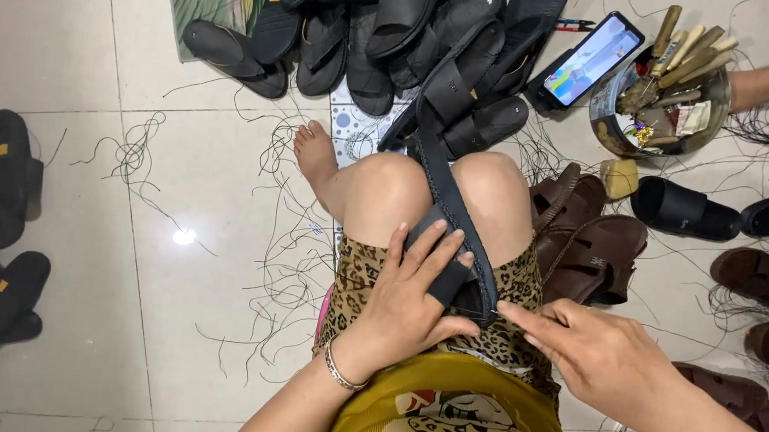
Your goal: A person sits on the floor and uses a hand tool to stitch the upper straps of black sandals to their soles.
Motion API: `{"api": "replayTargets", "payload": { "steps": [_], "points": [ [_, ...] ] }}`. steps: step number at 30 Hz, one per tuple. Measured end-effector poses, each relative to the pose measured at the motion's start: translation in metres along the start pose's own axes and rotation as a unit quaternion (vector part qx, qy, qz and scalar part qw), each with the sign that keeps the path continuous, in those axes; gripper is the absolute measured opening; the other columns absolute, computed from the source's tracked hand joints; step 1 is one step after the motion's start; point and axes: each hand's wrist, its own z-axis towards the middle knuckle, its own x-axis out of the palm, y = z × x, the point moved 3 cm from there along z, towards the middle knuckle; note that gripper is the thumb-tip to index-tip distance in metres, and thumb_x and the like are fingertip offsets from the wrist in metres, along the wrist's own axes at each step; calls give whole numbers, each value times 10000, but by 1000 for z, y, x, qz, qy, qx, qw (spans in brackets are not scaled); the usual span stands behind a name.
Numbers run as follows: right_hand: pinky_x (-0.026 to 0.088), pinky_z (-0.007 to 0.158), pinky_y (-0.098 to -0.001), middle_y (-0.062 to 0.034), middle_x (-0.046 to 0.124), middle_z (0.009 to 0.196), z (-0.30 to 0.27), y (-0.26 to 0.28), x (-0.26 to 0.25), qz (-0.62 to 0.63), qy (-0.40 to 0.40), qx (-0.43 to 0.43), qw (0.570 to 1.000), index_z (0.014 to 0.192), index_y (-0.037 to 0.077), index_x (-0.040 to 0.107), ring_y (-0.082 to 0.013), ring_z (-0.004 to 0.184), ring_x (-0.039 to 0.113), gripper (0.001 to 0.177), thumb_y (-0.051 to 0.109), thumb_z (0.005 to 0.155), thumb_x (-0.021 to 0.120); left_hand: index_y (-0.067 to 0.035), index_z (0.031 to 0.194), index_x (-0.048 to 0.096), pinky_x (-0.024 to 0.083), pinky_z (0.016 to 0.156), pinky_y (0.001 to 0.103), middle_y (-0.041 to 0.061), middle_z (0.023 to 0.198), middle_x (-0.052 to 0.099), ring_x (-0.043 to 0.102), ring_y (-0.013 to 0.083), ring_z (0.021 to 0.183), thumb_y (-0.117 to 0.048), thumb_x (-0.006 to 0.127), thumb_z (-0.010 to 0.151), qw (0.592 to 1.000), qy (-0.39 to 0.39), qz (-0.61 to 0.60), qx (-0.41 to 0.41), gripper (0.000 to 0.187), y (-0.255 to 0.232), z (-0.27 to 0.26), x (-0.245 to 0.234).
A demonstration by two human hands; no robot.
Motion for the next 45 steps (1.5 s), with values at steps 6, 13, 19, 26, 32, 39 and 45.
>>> {"api": "replayTargets", "payload": {
  "steps": [6,13,19,26,32,39,45],
  "points": [
    [595,469,-483,31,596,997,-1,-1,2,-108,44,3,993,1532,479,394,-269,642,670,682,232,919,567,25,1424,529,189,1224,697,227,1554,425,342,433,1494,-577,613,921,1000,-13,-18,-1,789,-1,-3,5],
    [588,435,-461,-11,595,903,-8,7,9,-216,43,40,975,1508,491,409,-264,592,678,779,189,825,627,-11,1549,336,221,1252,719,221,1607,385,358,437,1530,-612,612,969,997,-80,5,13,880,3,-12,31],
    [567,455,-484,28,564,993,3,-5,-1,-146,148,64,976,1553,559,309,-310,632,662,713,271,940,533,-20,1554,319,237,1249,706,225,1593,418,383,427,1521,-629,575,987,996,-90,16,21,871,7,-13,33],
    [557,406,-346,-36,616,945,-10,12,17,-306,21,32,951,1538,403,414,-216,467,651,893,100,738,668,39,1471,471,245,1216,703,239,1559,434,373,422,1492,-606,507,1001,996,-79,33,22,799,5,-9,35],
    [566,425,-451,-29,571,987,14,18,7,-225,106,54,967,1465,358,403,-267,568,687,662,178,858,595,70,1476,445,219,1221,703,251,1574,403,356,463,1495,-568,457,1032,997,-70,39,21,777,8,-11,34],
    [550,404,-453,-75,594,849,42,41,-11,-197,-1,-48,979,1235,140,526,-308,571,664,477,-12,786,579,44,1528,315,235,1267,656,272,1589,394,353,478,1516,-572,472,1033,996,-88,21,23,806,12,-12,31],
    [558,422,-452,-41,685,882,39,23,-3,-17,-81,-68,994,1189,152,544,-282,568,658,229,287,1004,547,83,1322,495,338,1202,674,228,1414,556,520,405,1358,-614,257,1012,990,-138,-35,-16,799,-1,-10,22]
  ]
}}
